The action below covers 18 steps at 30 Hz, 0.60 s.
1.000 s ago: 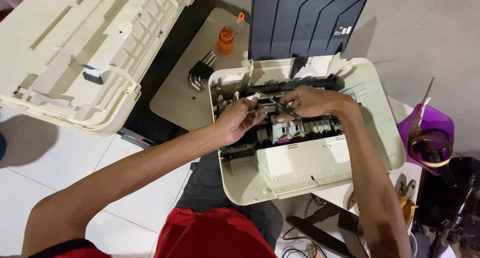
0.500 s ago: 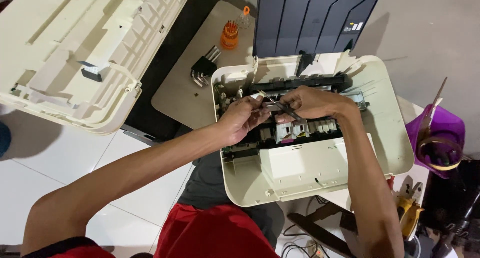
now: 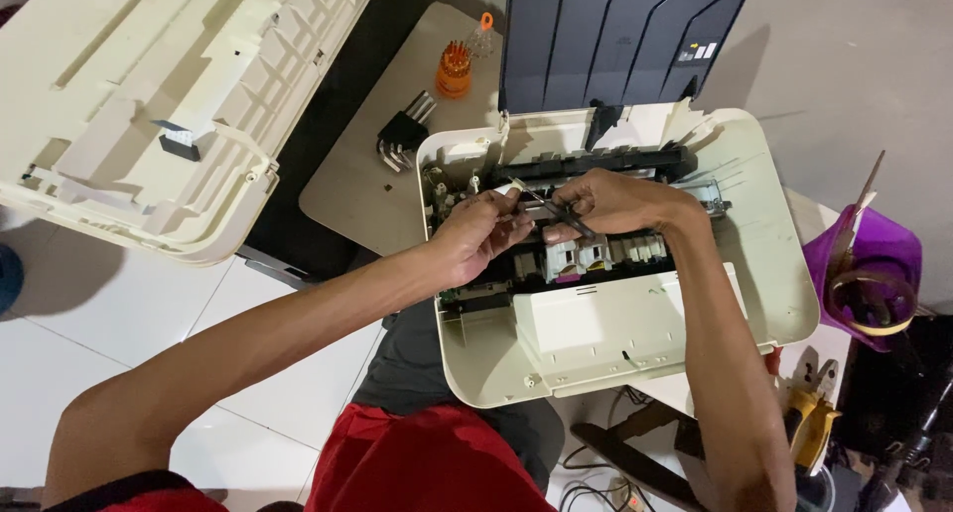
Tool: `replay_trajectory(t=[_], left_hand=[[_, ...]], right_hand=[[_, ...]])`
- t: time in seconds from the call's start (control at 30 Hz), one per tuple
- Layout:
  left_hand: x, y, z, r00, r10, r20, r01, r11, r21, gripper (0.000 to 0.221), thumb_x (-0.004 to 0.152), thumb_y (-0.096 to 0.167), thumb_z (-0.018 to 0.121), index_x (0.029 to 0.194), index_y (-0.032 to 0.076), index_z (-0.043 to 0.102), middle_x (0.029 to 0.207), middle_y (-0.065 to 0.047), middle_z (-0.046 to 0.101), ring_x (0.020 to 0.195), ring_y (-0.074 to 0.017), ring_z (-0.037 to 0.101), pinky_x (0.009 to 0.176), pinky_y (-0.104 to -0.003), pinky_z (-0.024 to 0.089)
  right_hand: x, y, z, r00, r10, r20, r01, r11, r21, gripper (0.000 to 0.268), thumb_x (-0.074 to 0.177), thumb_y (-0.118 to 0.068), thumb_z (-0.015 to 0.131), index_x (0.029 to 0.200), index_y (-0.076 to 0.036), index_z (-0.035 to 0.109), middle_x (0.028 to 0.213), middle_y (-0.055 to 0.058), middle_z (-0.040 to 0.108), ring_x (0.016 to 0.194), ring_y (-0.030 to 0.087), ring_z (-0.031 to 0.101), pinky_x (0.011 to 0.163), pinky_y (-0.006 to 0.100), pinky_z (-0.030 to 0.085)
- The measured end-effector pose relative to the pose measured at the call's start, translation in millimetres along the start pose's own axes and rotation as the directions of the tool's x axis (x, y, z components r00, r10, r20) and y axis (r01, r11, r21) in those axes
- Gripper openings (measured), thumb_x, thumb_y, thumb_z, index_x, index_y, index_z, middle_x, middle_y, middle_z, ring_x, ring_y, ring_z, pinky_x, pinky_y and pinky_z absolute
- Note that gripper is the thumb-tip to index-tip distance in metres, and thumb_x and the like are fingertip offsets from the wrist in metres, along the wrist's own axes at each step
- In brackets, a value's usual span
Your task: Repairing the internal components of a disassembled printer by adjusting wires and parts
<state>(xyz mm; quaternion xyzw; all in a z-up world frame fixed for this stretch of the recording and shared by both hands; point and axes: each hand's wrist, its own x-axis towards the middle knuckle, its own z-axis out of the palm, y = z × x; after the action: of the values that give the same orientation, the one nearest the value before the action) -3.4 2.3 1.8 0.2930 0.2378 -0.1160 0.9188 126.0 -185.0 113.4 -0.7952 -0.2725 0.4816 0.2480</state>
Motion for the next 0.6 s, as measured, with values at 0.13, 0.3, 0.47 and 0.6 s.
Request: replay_trajectory(t=[0.13, 0.3, 0.47, 0.6], left_hand=[[3, -3, -1, 1.0, 0.003, -0.023, -0.003, 1.0, 0.004, 0.022, 0.1, 0.025, 0.071, 0.095, 0.008, 0.057, 0.099, -0.011, 0.068, 0.097, -0.0204, 0.074, 0.09, -0.035, 0.065], [7, -4, -6, 1.0, 0.003, 0.005, -0.003, 1.0, 0.021, 0.022, 0.101, 0.026, 0.071, 0.094, 0.009, 0.058, 0.103, -0.011, 0.069, 0.103, -0.0209, 0.074, 0.093, -0.035, 0.065], [15, -8, -9, 1.0, 0.0, -0.01, 0.0, 1.0, 0.002, 0.022, 0.099, 0.025, 0.073, 0.1, 0.007, 0.059, 0.102, -0.01, 0.068, 0.101, -0.0216, 0.074, 0.091, -0.035, 0.065], [13, -7, -14, 0.998, 0.001, 0.056, -0.002, 1.0, 0.031, 0.023, 0.103, 0.025, 0.069, 0.107, 0.006, 0.057, 0.109, -0.012, 0.064, 0.111, -0.0251, 0.07, 0.098, -0.038, 0.064]], right_hand=[[13, 15, 0, 1.0, -0.027, 0.002, 0.027, 1.0, -0.001, 0.055, 0.076, -0.044, 0.093, 0.118, -0.01, 0.083, 0.091, 0.01, 0.08, 0.076, 0.021, 0.067, 0.074, 0.036, 0.052], [-4, -2, 0, 1.0, -0.008, -0.007, 0.008, 1.0, 0.0, 0.063, 0.075, -0.048, 0.091, 0.124, -0.01, 0.083, 0.089, 0.017, 0.083, 0.073, 0.029, 0.07, 0.069, 0.041, 0.05], [-3, -6, 1, 1.0, -0.024, -0.006, 0.024, 1.0, 0.002, 0.054, 0.074, -0.045, 0.093, 0.116, -0.012, 0.085, 0.103, 0.014, 0.084, 0.083, 0.027, 0.074, 0.075, 0.04, 0.054], [-16, -21, 2, 1.0, -0.026, -0.016, 0.026, 1.0, -0.002, 0.056, 0.073, -0.045, 0.093, 0.117, -0.011, 0.086, 0.106, 0.015, 0.084, 0.082, 0.029, 0.075, 0.075, 0.042, 0.056]])
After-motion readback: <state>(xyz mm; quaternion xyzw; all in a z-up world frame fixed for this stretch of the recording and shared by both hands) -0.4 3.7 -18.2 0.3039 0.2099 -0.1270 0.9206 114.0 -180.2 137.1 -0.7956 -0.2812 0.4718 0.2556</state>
